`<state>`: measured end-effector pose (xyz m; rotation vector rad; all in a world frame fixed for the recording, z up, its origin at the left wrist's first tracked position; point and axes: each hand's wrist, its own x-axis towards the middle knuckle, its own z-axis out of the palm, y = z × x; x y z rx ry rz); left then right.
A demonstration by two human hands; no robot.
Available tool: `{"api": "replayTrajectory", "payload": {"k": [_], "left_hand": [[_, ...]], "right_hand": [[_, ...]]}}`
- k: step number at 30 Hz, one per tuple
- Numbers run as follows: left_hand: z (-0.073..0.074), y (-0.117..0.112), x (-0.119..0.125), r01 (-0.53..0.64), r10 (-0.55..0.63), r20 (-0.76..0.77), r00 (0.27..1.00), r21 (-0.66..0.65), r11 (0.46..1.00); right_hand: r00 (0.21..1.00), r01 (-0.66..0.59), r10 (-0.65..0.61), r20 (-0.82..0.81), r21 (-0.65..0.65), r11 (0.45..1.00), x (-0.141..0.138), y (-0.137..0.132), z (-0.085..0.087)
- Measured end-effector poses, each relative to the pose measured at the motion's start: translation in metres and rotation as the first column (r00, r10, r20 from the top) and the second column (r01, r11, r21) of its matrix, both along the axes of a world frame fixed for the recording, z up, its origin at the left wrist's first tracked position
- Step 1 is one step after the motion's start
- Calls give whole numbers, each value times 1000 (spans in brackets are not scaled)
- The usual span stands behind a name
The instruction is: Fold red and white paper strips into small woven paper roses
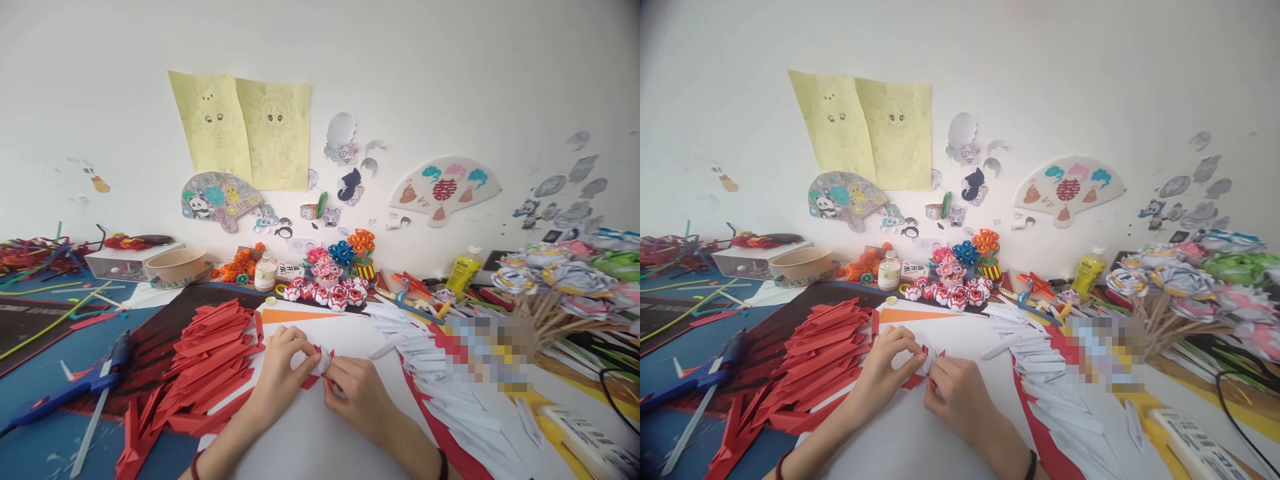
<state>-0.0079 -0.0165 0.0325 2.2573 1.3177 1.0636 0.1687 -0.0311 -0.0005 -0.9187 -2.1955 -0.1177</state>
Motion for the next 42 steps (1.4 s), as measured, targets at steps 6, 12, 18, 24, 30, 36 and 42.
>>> {"api": "replayTrajectory", "payload": {"k": [6,12,18,24,30,36,42], "left_hand": [[0,0,0,2,-3,10,1000,35,999],[0,1,1,-24,25,-19,1000,51,998],[-4,2,2,-32,32,-20,999,18,999],[-8,5,1,19,-19,27,999,0,1000],[-12,6,-3,63,-60,-89,994,31,998],[-21,5,-2,-5,10,-208,978,25,1000],[-19,4,0,5,20,-266,964,93,996]], "right_hand": [[1000,-9,9,-4,-15,1000,0,-1,0],[1000,-23,23,-2,-24,999,1,-1,-1],[999,9,-6,45,-57,998,2,-2,0],[992,95,-82,101,-136,986,6,3,-4],[977,210,-194,85,-248,946,7,7,-12],[988,153,-148,36,-236,960,5,5,-12],[992,123,-117,43,-207,970,3,4,-11]]}}
